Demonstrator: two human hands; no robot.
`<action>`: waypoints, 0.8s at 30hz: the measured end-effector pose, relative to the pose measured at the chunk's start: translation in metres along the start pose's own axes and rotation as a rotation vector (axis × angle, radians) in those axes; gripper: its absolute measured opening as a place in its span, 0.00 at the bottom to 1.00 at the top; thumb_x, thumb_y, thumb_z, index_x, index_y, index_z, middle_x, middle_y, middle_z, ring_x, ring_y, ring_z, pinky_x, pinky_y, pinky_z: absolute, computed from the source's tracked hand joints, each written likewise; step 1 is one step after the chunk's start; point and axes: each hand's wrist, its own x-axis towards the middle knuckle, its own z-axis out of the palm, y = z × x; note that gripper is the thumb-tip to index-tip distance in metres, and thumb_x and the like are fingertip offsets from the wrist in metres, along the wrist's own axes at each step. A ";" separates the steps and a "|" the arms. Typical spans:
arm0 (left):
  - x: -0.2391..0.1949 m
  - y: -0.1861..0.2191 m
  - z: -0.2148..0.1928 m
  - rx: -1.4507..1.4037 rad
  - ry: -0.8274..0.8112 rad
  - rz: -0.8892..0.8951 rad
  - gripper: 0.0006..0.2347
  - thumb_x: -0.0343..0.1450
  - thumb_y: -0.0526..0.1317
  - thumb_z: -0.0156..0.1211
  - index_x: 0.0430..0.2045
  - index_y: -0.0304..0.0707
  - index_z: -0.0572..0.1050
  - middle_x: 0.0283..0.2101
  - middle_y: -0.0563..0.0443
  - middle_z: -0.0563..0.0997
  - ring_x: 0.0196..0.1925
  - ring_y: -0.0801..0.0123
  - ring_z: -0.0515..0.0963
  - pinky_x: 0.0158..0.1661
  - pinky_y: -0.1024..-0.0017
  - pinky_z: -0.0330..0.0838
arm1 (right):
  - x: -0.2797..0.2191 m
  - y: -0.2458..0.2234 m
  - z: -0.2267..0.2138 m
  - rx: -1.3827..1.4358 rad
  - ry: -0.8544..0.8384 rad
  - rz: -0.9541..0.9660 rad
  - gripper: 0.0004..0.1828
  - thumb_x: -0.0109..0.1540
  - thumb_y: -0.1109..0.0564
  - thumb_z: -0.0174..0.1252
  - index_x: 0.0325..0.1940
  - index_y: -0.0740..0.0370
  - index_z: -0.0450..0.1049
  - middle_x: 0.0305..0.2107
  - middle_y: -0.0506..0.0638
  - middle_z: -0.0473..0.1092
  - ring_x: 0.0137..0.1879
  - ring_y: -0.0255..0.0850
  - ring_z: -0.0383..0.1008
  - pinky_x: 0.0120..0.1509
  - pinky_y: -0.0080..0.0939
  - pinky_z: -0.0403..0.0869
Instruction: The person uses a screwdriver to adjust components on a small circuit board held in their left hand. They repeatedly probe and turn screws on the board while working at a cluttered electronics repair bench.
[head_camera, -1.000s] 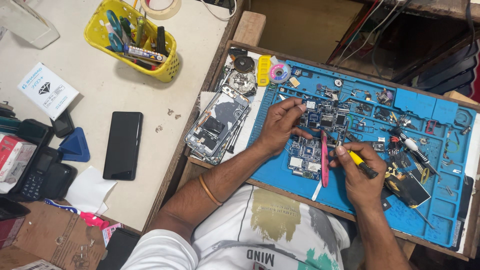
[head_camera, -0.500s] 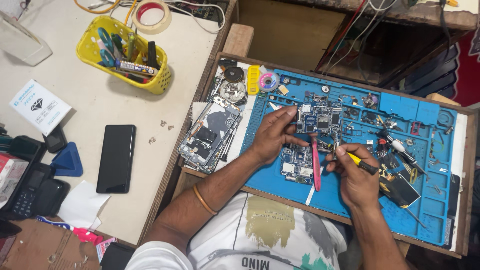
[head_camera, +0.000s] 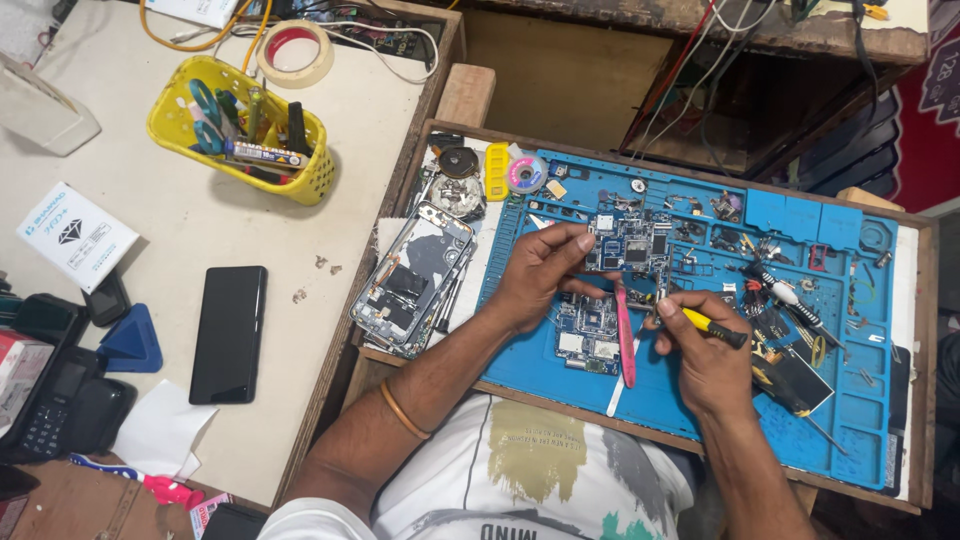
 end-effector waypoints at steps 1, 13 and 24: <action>0.000 0.000 -0.002 0.015 0.007 -0.006 0.13 0.79 0.40 0.55 0.50 0.26 0.74 0.44 0.41 0.82 0.45 0.57 0.87 0.37 0.71 0.86 | -0.001 0.000 0.000 -0.050 0.019 -0.008 0.07 0.67 0.61 0.62 0.45 0.69 0.76 0.32 0.56 0.76 0.29 0.35 0.69 0.34 0.33 0.69; -0.001 -0.002 -0.002 0.089 0.063 0.104 0.10 0.79 0.40 0.56 0.44 0.26 0.75 0.40 0.44 0.82 0.42 0.61 0.87 0.36 0.75 0.85 | 0.001 -0.009 0.004 -0.021 0.042 -0.057 0.10 0.67 0.60 0.60 0.50 0.70 0.76 0.35 0.56 0.78 0.32 0.35 0.75 0.40 0.34 0.76; -0.010 -0.007 0.004 0.199 -0.017 0.251 0.07 0.80 0.35 0.54 0.39 0.27 0.73 0.37 0.42 0.81 0.41 0.66 0.87 0.40 0.75 0.86 | -0.013 -0.030 0.020 -0.797 0.178 -0.411 0.12 0.65 0.57 0.66 0.50 0.66 0.80 0.31 0.55 0.79 0.34 0.35 0.79 0.38 0.34 0.73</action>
